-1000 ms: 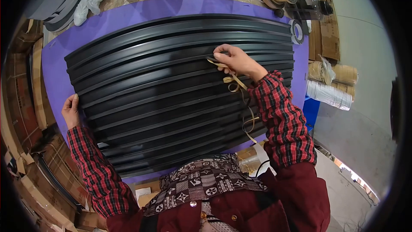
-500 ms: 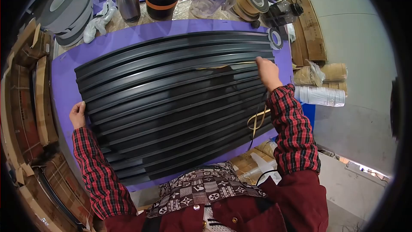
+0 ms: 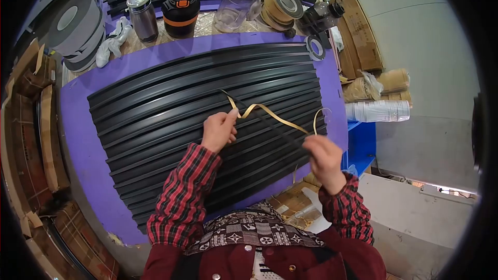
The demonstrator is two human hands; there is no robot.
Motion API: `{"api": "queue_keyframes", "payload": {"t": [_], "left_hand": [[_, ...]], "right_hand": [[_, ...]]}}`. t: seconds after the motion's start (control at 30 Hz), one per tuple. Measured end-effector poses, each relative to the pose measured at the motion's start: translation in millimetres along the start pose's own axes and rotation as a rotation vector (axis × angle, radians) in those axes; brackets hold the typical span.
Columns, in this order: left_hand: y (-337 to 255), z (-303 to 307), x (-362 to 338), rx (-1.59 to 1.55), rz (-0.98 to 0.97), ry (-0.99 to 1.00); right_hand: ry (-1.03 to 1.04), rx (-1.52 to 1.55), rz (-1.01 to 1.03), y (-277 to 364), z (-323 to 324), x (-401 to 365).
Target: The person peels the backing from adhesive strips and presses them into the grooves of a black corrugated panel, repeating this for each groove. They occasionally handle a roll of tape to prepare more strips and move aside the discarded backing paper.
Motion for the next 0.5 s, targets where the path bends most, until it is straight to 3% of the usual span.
{"api": "queue_keyframes", "payload": {"t": [0.13,0.23,0.27,0.33,0.4,0.43,0.5], "left_hand": [[4,-20,13,0.097,0.092,0.028],[22,-17,17,-0.097,0.083,0.131],[30,-14,18,-0.092,0.082,0.116],[44,-7,16,-0.218,0.102,0.097],[46,-5,7,-0.270,0.122,0.077],[46,-6,4,-0.354,0.134,0.068],[48,-9,-1,-0.427,0.133,0.086]], "right_hand": [[0.313,0.235,0.155,57,-32,-26],[0.667,0.319,0.159,77,-73,-46],[0.662,0.329,0.171,77,-75,-38],[0.377,0.418,0.099,56,-69,2],[0.043,0.525,-0.133,6,-88,39],[0.027,0.586,-0.332,-19,-114,54],[0.081,0.652,-0.534,-47,-182,72]]}}
Point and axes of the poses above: each hand's wrist, its own x-axis towards the middle knuckle, its own z-axis out of the back of the hand, y = z × x, the point moved 6 cm from there along x, towards the middle knuckle, and after that the axes turned 1 degree about y, right-handed, at the moved point
